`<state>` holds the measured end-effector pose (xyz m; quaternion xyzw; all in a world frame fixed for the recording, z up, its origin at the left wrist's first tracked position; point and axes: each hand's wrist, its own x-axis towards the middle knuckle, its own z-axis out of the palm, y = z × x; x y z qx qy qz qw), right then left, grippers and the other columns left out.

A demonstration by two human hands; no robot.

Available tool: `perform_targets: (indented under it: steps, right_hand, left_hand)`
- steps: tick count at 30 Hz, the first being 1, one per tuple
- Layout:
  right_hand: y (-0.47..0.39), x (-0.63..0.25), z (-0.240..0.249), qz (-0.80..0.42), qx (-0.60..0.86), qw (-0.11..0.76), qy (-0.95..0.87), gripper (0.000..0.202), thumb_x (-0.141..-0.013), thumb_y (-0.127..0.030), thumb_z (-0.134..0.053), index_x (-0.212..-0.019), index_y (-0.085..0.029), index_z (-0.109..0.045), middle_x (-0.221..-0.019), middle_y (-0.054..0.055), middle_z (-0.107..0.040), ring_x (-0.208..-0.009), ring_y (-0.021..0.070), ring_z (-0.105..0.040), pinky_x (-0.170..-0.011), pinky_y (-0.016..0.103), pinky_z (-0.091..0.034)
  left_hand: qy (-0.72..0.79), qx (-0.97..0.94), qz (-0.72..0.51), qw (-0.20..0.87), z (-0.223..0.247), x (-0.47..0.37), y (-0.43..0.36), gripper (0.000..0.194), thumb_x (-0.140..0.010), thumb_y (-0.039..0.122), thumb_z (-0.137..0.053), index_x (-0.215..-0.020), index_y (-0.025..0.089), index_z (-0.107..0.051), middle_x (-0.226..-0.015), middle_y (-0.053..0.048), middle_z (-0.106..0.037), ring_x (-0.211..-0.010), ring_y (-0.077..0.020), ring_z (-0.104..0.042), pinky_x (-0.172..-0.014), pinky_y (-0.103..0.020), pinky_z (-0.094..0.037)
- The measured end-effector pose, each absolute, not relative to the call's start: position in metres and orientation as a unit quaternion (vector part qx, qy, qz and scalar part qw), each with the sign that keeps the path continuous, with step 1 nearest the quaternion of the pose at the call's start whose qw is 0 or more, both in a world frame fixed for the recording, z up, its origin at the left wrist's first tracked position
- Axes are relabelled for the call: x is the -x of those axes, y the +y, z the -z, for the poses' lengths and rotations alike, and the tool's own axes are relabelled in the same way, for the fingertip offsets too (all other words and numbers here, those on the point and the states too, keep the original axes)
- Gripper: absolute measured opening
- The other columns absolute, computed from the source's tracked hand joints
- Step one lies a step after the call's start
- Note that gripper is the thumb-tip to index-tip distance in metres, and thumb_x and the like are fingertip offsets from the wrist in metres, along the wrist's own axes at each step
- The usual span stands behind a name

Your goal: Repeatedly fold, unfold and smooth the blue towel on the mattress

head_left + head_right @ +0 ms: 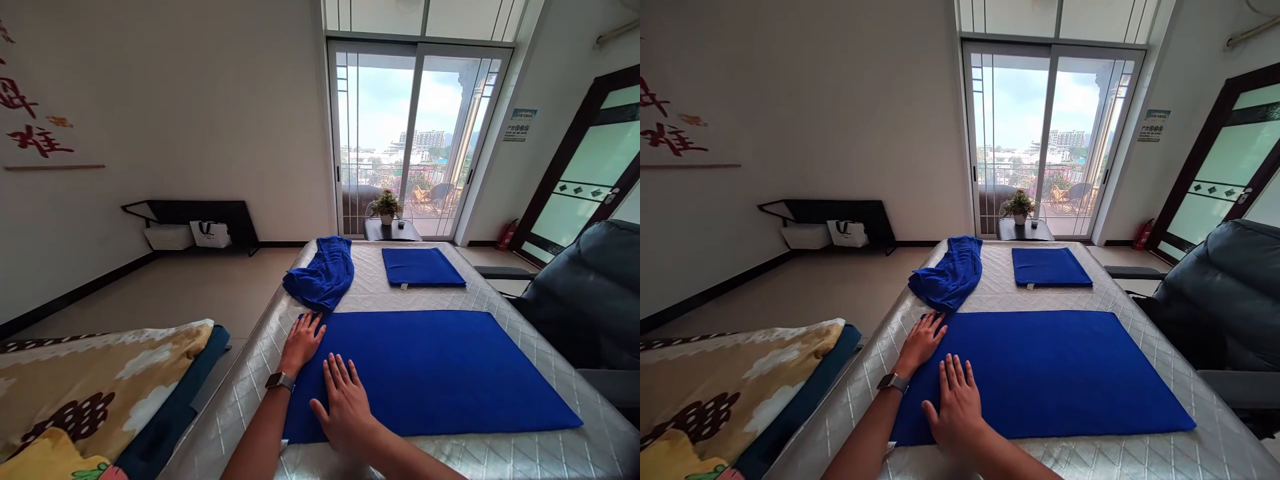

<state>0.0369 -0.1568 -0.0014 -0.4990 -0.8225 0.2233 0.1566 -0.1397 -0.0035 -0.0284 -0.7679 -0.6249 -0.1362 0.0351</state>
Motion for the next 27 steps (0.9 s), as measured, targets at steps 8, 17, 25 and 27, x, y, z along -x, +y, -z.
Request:
perform_targets:
  steps: [8, 17, 25, 27]
  right_hand:
    - [-0.158, -0.077, 0.004, -0.227, 0.534, 0.145, -0.802, 0.079, -0.105, -0.065, -0.020, -0.165, -0.014, -0.016, -0.170, 0.008, -0.004, -0.159, 0.0282, -0.004, -0.130, 0.056, -0.006]
    - [-0.174, -0.179, 0.008, -0.161, 0.640, 0.093, -0.746, 0.078, -0.105, -0.066, -0.017, -0.165, -0.016, -0.015, -0.171, 0.003, -0.009, -0.159, 0.0233, -0.005, -0.130, 0.050, -0.006]
    - [-0.183, -0.269, 0.031, -0.071, 0.722, 0.076, -0.684, 0.079, -0.103, -0.067, -0.015, -0.164, -0.018, -0.022, -0.171, 0.002, -0.018, -0.159, 0.0231, -0.011, -0.130, 0.050, -0.010]
    - [-0.184, -0.288, 0.038, -0.049, 0.733, 0.078, -0.674, 0.080, -0.102, -0.069, -0.016, -0.164, -0.020, -0.024, -0.170, 0.002, -0.019, -0.158, 0.0237, -0.013, -0.130, 0.051, -0.011]
  left_hand:
    - [-0.626, 0.765, 0.143, 0.036, 0.030, 0.140, -0.002, 0.055, -0.104, 0.044, -0.041, -0.152, 0.020, -0.051, -0.161, -0.013, -0.046, -0.152, -0.0296, -0.038, -0.126, -0.052, -0.027]
    - [-0.633, 0.763, 0.127, 0.029, 0.025, 0.139, -0.001, 0.055, -0.105, 0.046, -0.039, -0.153, 0.021, -0.050, -0.161, -0.012, -0.046, -0.152, -0.0289, -0.038, -0.127, -0.050, -0.027]
    - [-0.631, 0.765, 0.127, 0.032, 0.026, 0.140, -0.002, 0.057, -0.105, 0.047, -0.039, -0.153, 0.020, -0.050, -0.162, -0.013, -0.045, -0.152, -0.0301, -0.037, -0.126, -0.052, -0.028]
    - [-0.631, 0.765, 0.128, 0.031, 0.027, 0.141, 0.000, 0.057, -0.104, 0.047, -0.039, -0.153, 0.020, -0.051, -0.162, -0.013, -0.045, -0.152, -0.0298, -0.037, -0.126, -0.052, -0.027]
